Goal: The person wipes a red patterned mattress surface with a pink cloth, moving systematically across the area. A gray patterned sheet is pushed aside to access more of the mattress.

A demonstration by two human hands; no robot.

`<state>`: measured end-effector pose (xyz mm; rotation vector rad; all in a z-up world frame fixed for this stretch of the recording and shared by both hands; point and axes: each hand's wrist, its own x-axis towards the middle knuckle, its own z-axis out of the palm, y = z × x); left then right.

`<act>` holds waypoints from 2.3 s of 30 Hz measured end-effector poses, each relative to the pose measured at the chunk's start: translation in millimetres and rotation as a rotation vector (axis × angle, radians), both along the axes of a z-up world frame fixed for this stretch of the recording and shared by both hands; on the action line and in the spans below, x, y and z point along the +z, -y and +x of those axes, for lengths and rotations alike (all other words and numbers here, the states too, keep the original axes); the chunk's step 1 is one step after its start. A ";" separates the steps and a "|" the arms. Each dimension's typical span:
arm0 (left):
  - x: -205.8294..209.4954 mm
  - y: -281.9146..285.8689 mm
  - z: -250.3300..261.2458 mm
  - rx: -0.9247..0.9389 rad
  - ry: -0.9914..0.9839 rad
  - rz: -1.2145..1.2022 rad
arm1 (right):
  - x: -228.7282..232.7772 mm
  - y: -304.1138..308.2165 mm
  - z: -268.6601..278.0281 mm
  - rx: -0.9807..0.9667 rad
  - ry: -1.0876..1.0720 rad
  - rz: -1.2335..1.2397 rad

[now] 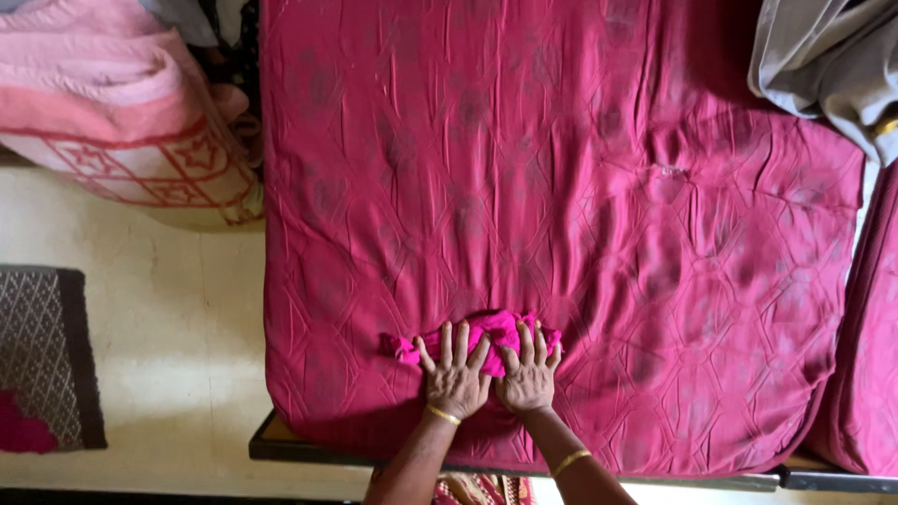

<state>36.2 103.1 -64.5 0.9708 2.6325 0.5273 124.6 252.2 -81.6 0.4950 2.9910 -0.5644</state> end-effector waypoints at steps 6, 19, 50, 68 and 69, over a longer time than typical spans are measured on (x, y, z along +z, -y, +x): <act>-7.3 -0.8 0.5 -0.007 -0.026 -0.005 | -12.4 -1.1 2.7 -0.016 0.165 -0.011; 1.0 -1.1 1.4 0.002 0.029 -0.010 | -1.6 0.2 -2.7 -0.008 0.086 0.009; 28.9 -247.2 -146.6 0.148 0.120 -0.179 | 7.2 -253.9 -158.6 0.095 0.030 0.159; 45.9 -186.8 -18.5 0.015 0.182 -0.150 | 48.9 -192.1 -27.9 0.112 0.090 0.085; 48.7 -183.7 -10.4 0.010 0.175 -0.133 | 51.0 -189.9 -20.2 0.115 0.111 0.068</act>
